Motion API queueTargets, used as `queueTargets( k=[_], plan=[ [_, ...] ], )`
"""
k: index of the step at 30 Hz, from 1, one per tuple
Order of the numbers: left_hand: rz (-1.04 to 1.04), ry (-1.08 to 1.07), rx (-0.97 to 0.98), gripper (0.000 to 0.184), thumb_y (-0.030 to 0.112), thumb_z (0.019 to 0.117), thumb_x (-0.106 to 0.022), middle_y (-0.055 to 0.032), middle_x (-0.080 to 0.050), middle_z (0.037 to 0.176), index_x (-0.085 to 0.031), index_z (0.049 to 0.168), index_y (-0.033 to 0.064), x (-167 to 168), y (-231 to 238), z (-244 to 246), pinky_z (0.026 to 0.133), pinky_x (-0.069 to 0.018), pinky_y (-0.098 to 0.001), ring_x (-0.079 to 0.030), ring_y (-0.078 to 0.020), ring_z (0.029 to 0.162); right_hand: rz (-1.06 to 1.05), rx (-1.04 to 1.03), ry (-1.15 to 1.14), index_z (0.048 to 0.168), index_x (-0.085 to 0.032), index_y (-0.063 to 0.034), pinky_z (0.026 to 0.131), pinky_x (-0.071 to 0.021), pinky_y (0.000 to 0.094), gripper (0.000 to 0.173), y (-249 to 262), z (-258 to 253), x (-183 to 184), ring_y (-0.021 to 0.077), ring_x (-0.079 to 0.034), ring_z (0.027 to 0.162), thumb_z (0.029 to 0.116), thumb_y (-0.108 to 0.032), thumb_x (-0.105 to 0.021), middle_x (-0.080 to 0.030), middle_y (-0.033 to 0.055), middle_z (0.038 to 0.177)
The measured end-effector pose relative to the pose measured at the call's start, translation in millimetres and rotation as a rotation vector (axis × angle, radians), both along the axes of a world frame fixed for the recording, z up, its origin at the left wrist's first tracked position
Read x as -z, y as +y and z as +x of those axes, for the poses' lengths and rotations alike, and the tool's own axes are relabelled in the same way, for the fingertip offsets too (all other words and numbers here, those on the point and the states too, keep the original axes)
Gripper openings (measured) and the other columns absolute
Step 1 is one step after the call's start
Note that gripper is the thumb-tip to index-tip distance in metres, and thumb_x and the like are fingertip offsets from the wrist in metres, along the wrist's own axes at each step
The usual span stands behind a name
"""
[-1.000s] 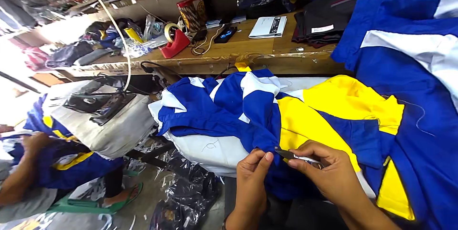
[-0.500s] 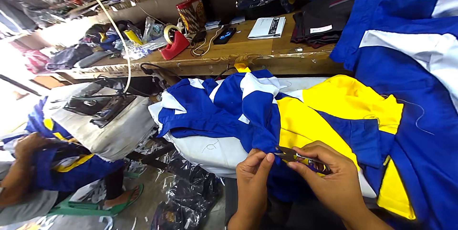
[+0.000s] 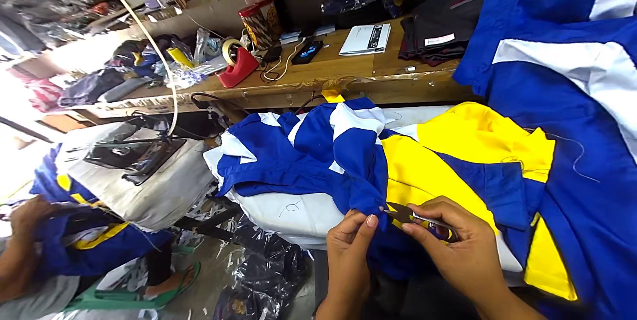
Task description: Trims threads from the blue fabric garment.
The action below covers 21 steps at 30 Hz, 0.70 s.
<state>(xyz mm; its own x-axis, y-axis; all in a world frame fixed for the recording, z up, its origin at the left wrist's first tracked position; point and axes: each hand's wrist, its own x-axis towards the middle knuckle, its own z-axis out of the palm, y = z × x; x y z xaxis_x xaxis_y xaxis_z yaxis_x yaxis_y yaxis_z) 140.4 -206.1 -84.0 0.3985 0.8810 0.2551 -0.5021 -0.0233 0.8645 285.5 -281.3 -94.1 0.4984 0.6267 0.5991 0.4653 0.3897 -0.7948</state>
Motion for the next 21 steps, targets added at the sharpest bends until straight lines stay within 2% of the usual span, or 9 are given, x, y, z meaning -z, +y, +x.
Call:
queueTargets(
  k=[7, 12, 14, 18, 21],
  plan=[
    [0.028, -0.018, -0.019, 0.014, 0.008, 0.0949, -0.068, 0.0001, -0.071, 0.082, -0.077, 0.085, 0.0043, 0.8, -0.5, -0.1, 0.068, -0.0515, -0.0166, -0.061, -0.0004, 0.072, 0.028, 0.033, -0.044, 0.098, -0.077, -0.0031, 0.060, -0.0434, 0.0045, 0.023, 1.9, -2.9, 0.7, -0.0076, -0.057, 0.076, 0.0868, -0.023, -0.079, -0.069, -0.0011, 0.089],
    [0.029, -0.025, -0.030, 0.014, 0.007, 0.0942, -0.068, 0.0004, -0.070, 0.079, -0.077, 0.084, 0.0042, 1.4, -1.7, 0.8, 0.066, -0.0507, -0.0156, -0.060, 0.0000, 0.069, 0.058, 0.071, -0.104, 0.097, -0.076, -0.0031, 0.067, -0.0464, 0.0049, 0.022, 4.0, -4.4, 2.6, -0.0059, -0.061, 0.082, 0.0882, -0.023, -0.079, -0.069, 0.0007, 0.089],
    [0.030, -0.021, -0.029, 0.014, 0.008, 0.0945, -0.068, 0.0006, -0.069, 0.078, -0.076, 0.083, 0.0041, 2.6, -1.9, 1.1, 0.066, -0.0505, -0.0160, -0.060, -0.0001, 0.069, 0.068, 0.107, -0.159, 0.097, -0.077, -0.0050, 0.070, -0.0487, 0.0079, 0.020, 5.3, -3.7, 4.9, -0.0031, -0.063, 0.084, 0.0908, -0.025, -0.077, -0.070, 0.0008, 0.089],
    [0.014, -0.016, -0.010, 0.015, 0.007, 0.0949, -0.067, -0.0003, -0.070, 0.079, -0.076, 0.083, 0.0038, 3.2, -2.3, 0.7, 0.068, -0.0514, -0.0163, -0.061, -0.0003, 0.070, 0.082, 0.188, -0.252, 0.094, -0.078, -0.0089, 0.070, -0.0481, 0.0171, 0.019, 8.1, -1.5, 7.4, 0.0025, -0.064, 0.081, 0.0948, -0.027, -0.074, -0.072, 0.0015, 0.086],
    [-0.034, -0.027, 0.017, 0.016, 0.007, 0.0954, -0.066, 0.0020, -0.067, 0.075, -0.075, 0.082, 0.0056, 1.0, -0.5, -0.9, 0.062, -0.0481, -0.0148, -0.058, 0.0013, 0.065, 0.087, 0.078, -0.111, 0.099, -0.074, -0.0030, 0.070, -0.0492, 0.0085, 0.021, 10.2, -0.6, 4.1, -0.0029, -0.062, 0.083, 0.0930, -0.023, -0.075, -0.069, 0.0012, 0.091]
  ],
)
